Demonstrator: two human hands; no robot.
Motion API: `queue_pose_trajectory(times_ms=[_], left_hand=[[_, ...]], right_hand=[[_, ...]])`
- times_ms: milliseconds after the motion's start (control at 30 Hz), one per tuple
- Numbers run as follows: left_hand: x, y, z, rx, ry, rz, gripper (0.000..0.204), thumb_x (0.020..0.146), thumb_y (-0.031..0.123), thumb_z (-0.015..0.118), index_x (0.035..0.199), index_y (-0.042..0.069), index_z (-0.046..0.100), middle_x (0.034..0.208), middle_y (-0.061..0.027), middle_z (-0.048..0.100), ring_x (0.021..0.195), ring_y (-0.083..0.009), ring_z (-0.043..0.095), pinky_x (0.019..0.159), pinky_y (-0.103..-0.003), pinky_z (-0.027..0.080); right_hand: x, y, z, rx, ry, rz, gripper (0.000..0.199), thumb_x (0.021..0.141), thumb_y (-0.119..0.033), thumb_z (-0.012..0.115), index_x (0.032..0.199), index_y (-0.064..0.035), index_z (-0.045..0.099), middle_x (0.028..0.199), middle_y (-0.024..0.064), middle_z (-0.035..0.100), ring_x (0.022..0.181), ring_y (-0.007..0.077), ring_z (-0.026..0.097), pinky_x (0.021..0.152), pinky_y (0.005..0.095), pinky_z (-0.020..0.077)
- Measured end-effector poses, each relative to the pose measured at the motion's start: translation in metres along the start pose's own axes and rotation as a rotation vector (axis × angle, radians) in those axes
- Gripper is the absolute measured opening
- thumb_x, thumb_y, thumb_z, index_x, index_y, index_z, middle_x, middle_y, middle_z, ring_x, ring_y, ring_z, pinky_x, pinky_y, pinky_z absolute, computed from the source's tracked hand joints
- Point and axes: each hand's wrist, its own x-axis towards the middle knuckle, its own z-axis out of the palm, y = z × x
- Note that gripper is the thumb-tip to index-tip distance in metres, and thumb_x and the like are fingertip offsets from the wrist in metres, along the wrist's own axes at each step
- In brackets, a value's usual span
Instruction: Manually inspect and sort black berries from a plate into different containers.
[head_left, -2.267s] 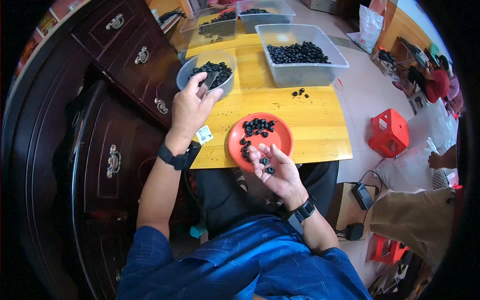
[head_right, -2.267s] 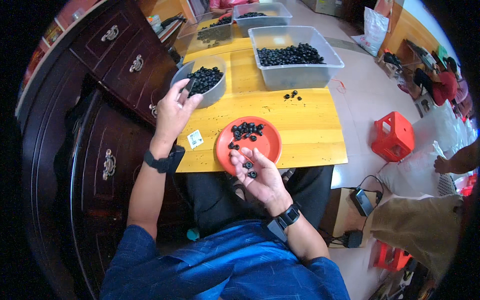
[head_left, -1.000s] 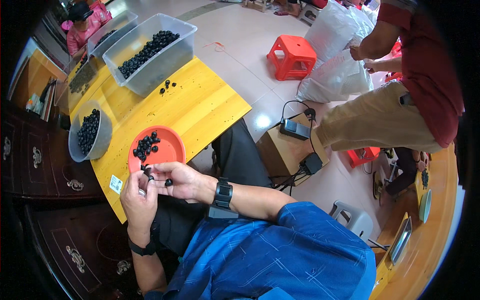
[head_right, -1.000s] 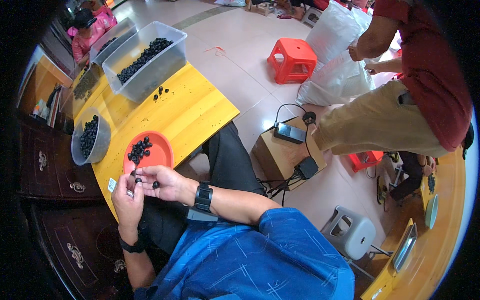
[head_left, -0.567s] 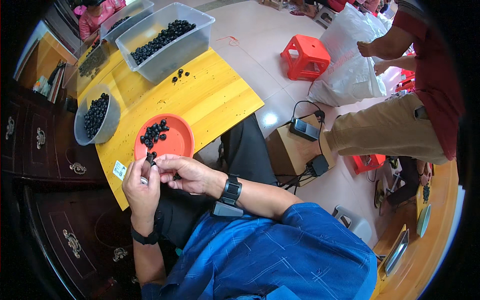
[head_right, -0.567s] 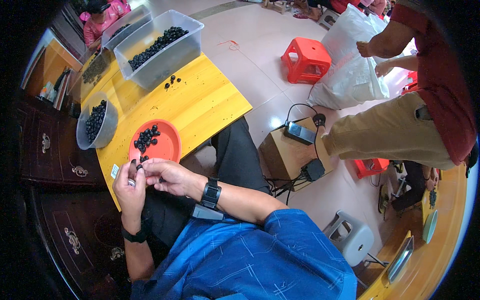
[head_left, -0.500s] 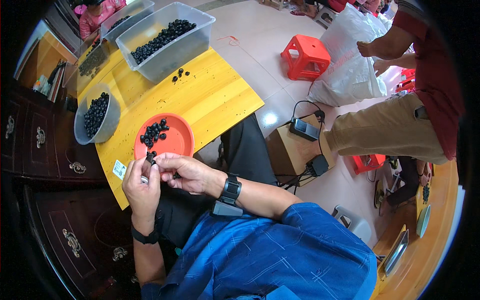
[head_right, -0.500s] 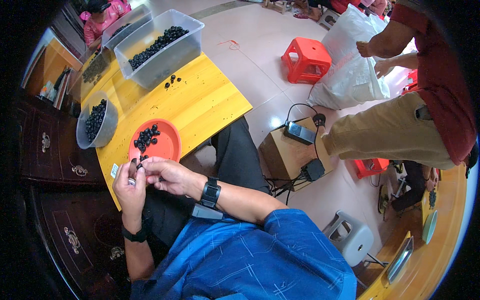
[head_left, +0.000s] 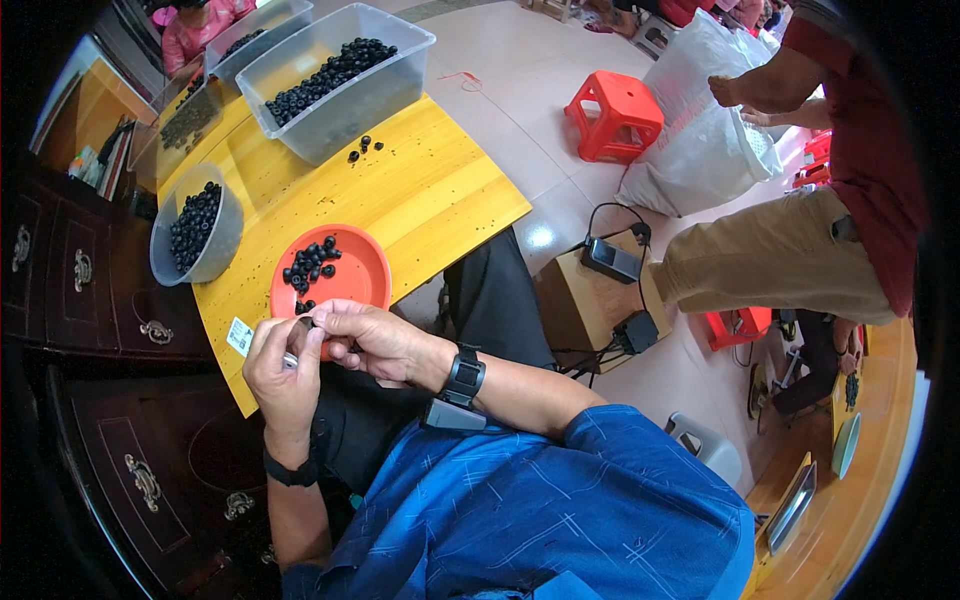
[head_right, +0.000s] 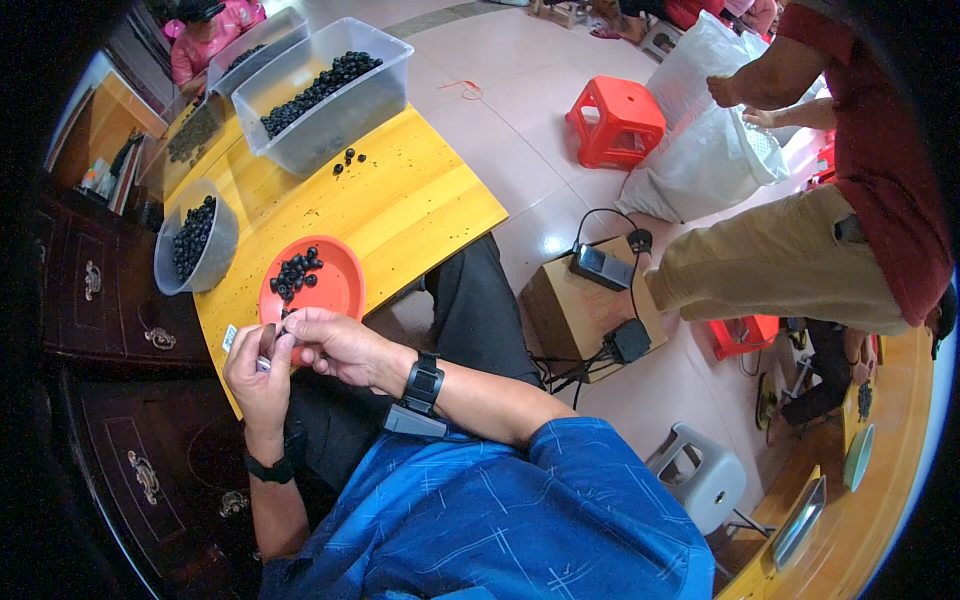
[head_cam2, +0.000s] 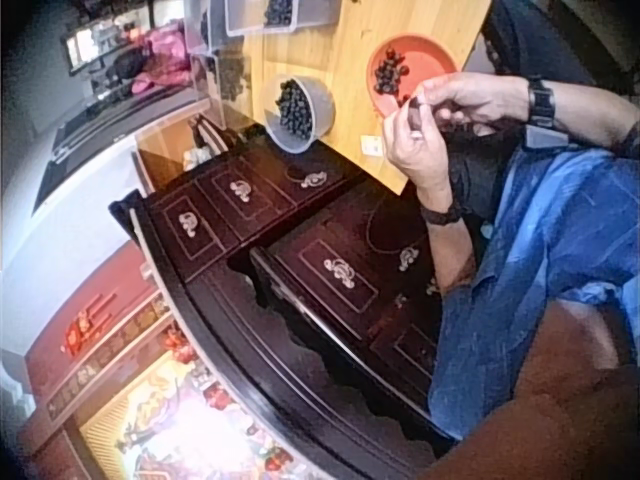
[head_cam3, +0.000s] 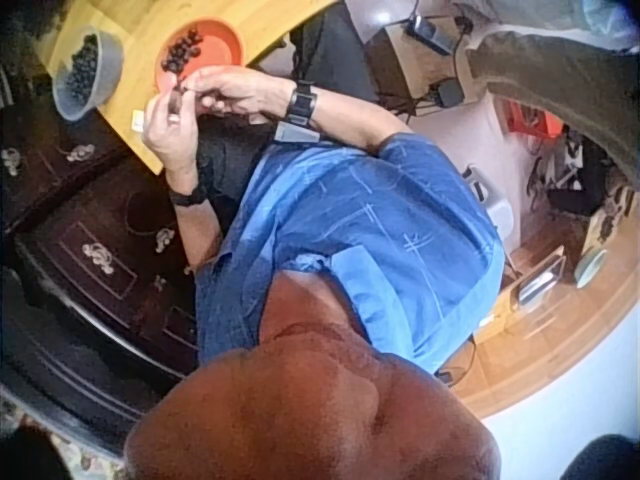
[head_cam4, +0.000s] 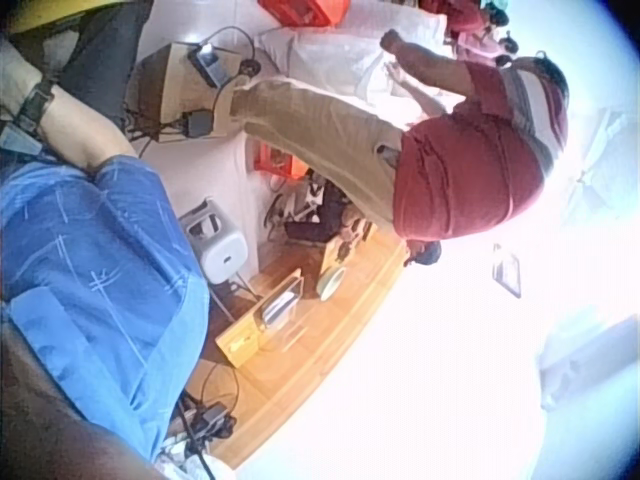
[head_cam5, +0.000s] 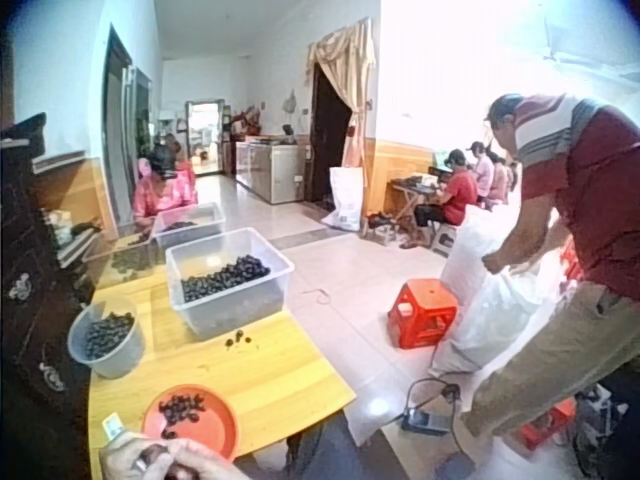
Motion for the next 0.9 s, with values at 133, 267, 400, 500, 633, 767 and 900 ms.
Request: queue_pose_trajectory(times_ms=[133, 267, 400, 500, 633, 767, 900], left_hand=[[-0.002, -0.004, 0.005, -0.041, 0.060, -0.027, 0.015, 0.077, -0.004, 0.074, 0.084, -0.002, 0.061, 0.074, -0.0056, 0.054, 0.062, -0.0138, 0.051, 0.057, -0.027, 0.041], [-0.004, -0.009, 0.005, -0.033, 0.087, -0.043, 0.018, 0.077, -0.004, 0.075, 0.081, -0.002, 0.058, 0.070, -0.0035, 0.051, 0.061, -0.0125, 0.048, 0.056, -0.027, 0.040], [-0.011, -0.016, 0.003, -0.113, 0.044, -0.147, 0.018, 0.083, 0.000, 0.072, 0.098, -0.001, 0.062, 0.078, 0.0018, 0.057, 0.067, -0.0064, 0.049, 0.063, -0.022, 0.042], [-0.009, -0.015, 0.001, -0.178, -0.037, -0.168, 0.020, 0.085, 0.002, 0.071, 0.102, -0.001, 0.061, 0.078, 0.0036, 0.054, 0.068, -0.0051, 0.048, 0.062, -0.021, 0.040], [-0.005, -0.009, 0.002, -0.164, 0.012, -0.182, 0.015, 0.084, 0.002, 0.071, 0.095, -0.004, 0.062, 0.070, 0.0000, 0.051, 0.063, -0.0081, 0.047, 0.057, -0.025, 0.041], [-0.006, -0.013, 0.002, -0.072, 0.006, -0.099, 0.013, 0.083, 0.000, 0.071, 0.094, -0.004, 0.064, 0.070, -0.0020, 0.054, 0.062, -0.0092, 0.048, 0.057, -0.025, 0.041], [-0.008, -0.013, 0.005, -0.033, 0.058, -0.053, 0.016, 0.080, -0.002, 0.074, 0.094, -0.002, 0.067, 0.071, -0.0055, 0.058, 0.062, -0.0131, 0.053, 0.058, -0.026, 0.043]], right_hand=[[0.001, -0.001, 0.000, 0.051, 0.025, 0.015, 0.011, 0.099, -0.021, 0.055, 0.098, -0.0117, 0.059, 0.078, -0.0054, 0.059, 0.057, -0.0005, 0.052, 0.044, 0.0119, 0.0391], [0.002, 0.002, 0.000, 0.071, 0.098, -0.014, 0.010, 0.099, -0.021, 0.057, 0.098, -0.0119, 0.060, 0.078, -0.0051, 0.060, 0.057, -0.0011, 0.052, 0.044, 0.0127, 0.0398], [0.003, -0.003, -0.003, 0.044, 0.014, -0.041, 0.012, 0.097, -0.022, 0.061, 0.098, -0.0103, 0.060, 0.086, -0.0042, 0.061, 0.062, 0.0002, 0.051, 0.048, 0.0136, 0.0412], [0.001, -0.006, -0.002, -0.002, 0.077, -0.072, 0.011, 0.097, -0.021, 0.061, 0.098, -0.0103, 0.060, 0.088, -0.0039, 0.062, 0.062, 0.0000, 0.051, 0.048, 0.0136, 0.0410], [-0.002, -0.006, 0.005, -0.061, 0.109, -0.053, 0.010, 0.098, -0.019, 0.059, 0.101, -0.0099, 0.061, 0.084, -0.0043, 0.060, 0.061, -0.0004, 0.050, 0.048, 0.0131, 0.0400], [-0.001, -0.001, 0.007, -0.087, 0.103, -0.039, 0.011, 0.099, -0.018, 0.057, 0.104, -0.0094, 0.061, 0.081, -0.0048, 0.058, 0.061, -0.0010, 0.048, 0.047, 0.0123, 0.0389], [0.001, 0.003, -0.001, 0.028, 0.099, 0.005, 0.006, 0.098, -0.017, 0.057, 0.100, -0.0115, 0.060, 0.080, -0.0060, 0.058, 0.059, 0.0001, 0.051, 0.048, 0.0134, 0.0417]])
